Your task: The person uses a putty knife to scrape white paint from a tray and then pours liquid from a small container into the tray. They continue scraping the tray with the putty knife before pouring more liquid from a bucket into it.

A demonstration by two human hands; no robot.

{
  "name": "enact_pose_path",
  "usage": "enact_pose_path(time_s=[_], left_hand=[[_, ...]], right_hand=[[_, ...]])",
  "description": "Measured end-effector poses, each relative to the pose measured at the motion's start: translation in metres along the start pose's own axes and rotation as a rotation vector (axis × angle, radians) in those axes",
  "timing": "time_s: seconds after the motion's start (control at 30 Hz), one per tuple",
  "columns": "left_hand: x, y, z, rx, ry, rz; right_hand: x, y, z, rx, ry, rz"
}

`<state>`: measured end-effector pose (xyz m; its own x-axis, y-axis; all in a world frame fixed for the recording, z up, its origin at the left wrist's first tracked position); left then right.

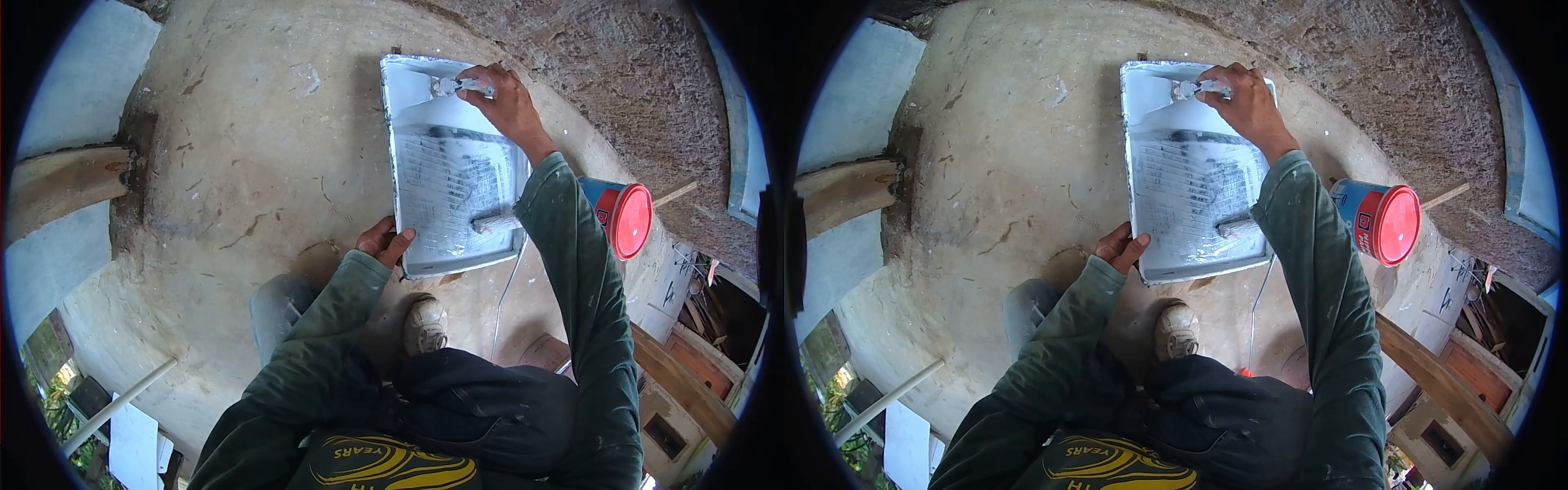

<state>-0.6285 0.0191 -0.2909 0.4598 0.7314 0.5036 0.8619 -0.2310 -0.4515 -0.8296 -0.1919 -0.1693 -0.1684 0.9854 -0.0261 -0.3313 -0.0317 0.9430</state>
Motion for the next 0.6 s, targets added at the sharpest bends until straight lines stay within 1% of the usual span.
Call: enact_pose_path(time_s=[0.1,0.27,0.6], left_hand=[[0.000,-0.001,-0.004,0.011,-0.039,-0.004],[0.002,-0.001,-0.001,-0.003,0.038,-0.008],[0.001,-0.002,-0.003,0.012,0.000,0.009]], right_hand=[[0.002,0.004,0.002,0.004,0.016,-0.007],[0.002,0.011,0.007,0.027,0.018,-0.006],[0.006,0.023,0.009,0.031,0.029,-0.006]])
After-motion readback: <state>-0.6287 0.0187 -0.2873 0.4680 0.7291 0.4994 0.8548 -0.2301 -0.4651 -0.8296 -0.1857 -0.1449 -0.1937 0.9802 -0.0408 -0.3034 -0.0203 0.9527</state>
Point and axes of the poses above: each hand's wrist, its own x-axis away from the middle knuckle, its own y-axis out of the back of the hand, z = x × y, the point moved 9 cm from there along -x, towards the middle knuckle, and after that the axes turned 1 degree about -y, right-handed, at the moved point
